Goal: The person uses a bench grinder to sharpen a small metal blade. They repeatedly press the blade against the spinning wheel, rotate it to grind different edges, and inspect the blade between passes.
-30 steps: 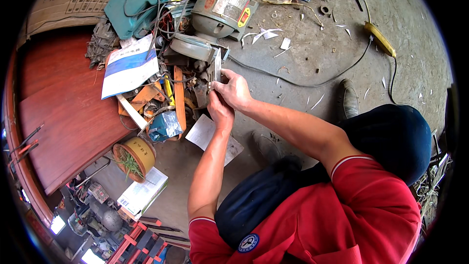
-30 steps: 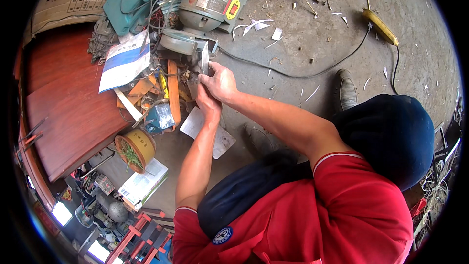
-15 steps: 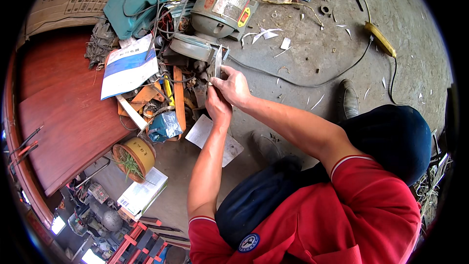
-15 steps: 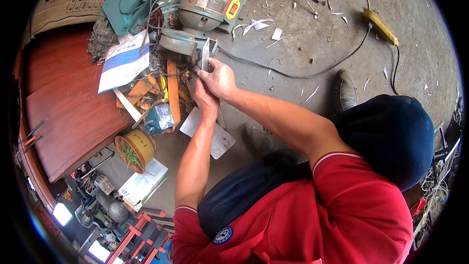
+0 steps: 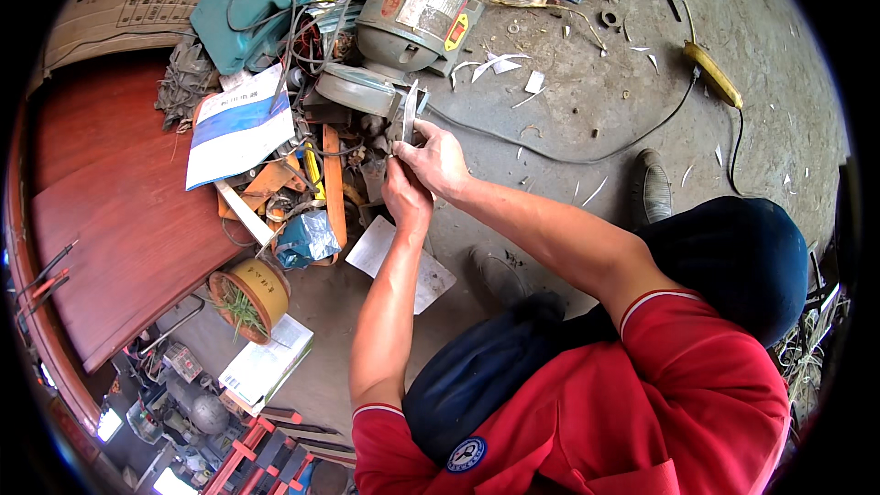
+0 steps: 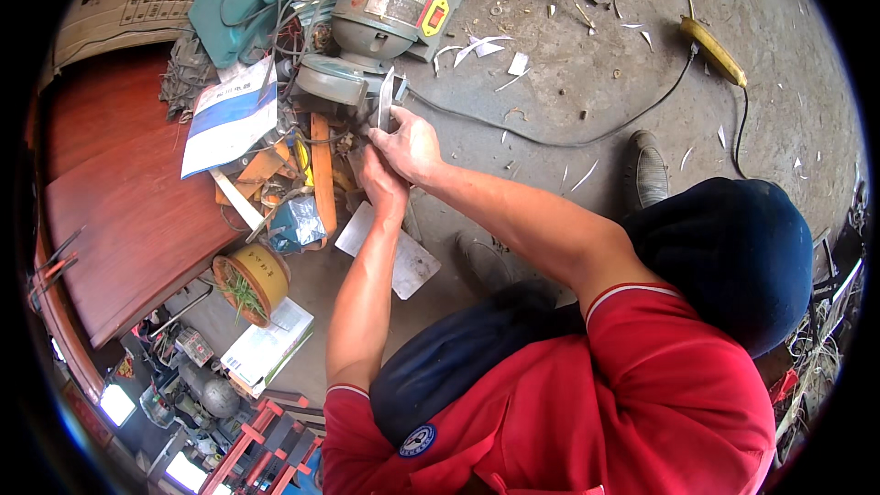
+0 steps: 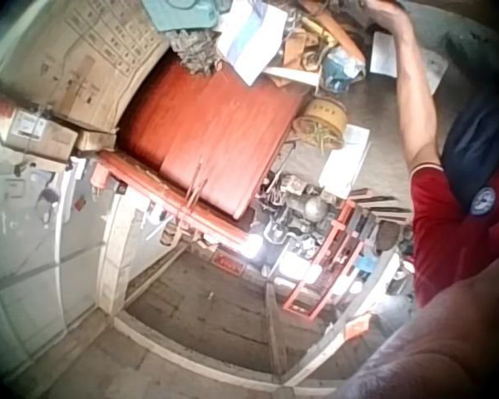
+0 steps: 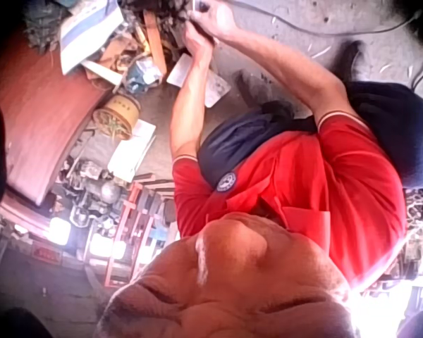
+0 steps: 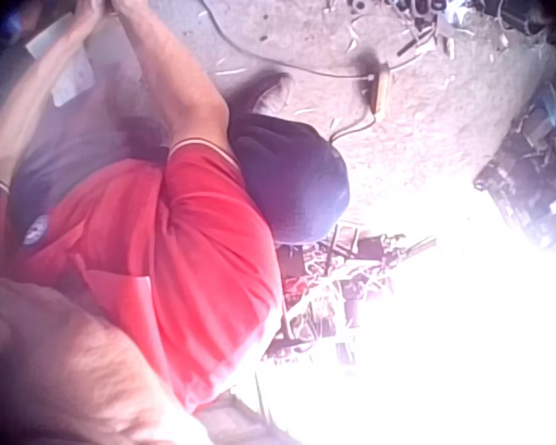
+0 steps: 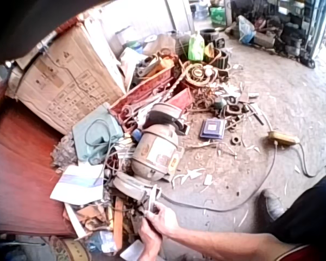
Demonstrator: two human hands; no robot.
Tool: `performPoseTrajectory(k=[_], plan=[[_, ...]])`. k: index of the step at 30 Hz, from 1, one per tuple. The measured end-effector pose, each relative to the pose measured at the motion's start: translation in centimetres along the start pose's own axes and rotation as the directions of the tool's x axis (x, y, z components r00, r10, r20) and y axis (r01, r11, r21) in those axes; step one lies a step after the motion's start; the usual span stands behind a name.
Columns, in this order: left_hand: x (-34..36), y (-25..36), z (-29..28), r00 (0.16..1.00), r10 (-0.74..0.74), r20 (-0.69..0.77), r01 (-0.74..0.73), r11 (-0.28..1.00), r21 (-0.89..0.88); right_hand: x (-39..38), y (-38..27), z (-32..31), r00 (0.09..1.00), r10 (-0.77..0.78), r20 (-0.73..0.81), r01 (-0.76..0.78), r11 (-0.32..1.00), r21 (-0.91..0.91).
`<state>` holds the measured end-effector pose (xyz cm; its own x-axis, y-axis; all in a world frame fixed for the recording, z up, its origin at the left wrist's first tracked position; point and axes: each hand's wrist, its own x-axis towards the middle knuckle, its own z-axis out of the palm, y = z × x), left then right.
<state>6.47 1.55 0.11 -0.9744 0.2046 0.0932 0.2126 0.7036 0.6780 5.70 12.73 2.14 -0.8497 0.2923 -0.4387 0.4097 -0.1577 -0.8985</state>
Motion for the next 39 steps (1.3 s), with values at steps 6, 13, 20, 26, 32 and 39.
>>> performPoseTrajectory(k=[6, 13, 20, 26, 32, 39], plan=[[0.6, 0.8, -0.3, 1.0, -0.004, 0.025, 0.002, 0.998, 0.061, 0.5, 0.1, 0.0, 1.0, 0.022, 0.005, -0.022, 1.0, -0.016], [1.5, 0.2, -0.5, 0.996, -0.038, 0.08, 0.033, 0.997, 0.065, 0.5, -0.4, 0.0, 0.999, 0.038, 0.001, -0.038, 0.999, 0.009], [2.6, 0.7, -0.6, 0.997, 0.003, 0.076, 0.001, 0.999, -0.053, 0.7, 0.8, 0.5, 0.999, -0.025, -0.034, 0.024, 1.0, -0.015], [3.0, 0.0, -0.9, 0.996, 0.009, 0.089, -0.005, 0.999, -0.041, 1.0, 0.9, 0.8, 0.999, -0.033, -0.029, 0.032, 0.999, -0.028], [3.7, -0.2, -0.7, 0.994, 0.013, 0.109, -0.01, 0.999, -0.031, 1.7, 1.6, 1.0, 0.998, -0.037, -0.056, 0.036, 0.999, -0.028], [4.5, -0.4, -0.9, 0.987, 0.028, 0.161, -0.034, 0.999, 0.031, 1.8, 0.7, 0.6, 0.998, -0.028, -0.061, 0.027, 1.0, -0.017]])
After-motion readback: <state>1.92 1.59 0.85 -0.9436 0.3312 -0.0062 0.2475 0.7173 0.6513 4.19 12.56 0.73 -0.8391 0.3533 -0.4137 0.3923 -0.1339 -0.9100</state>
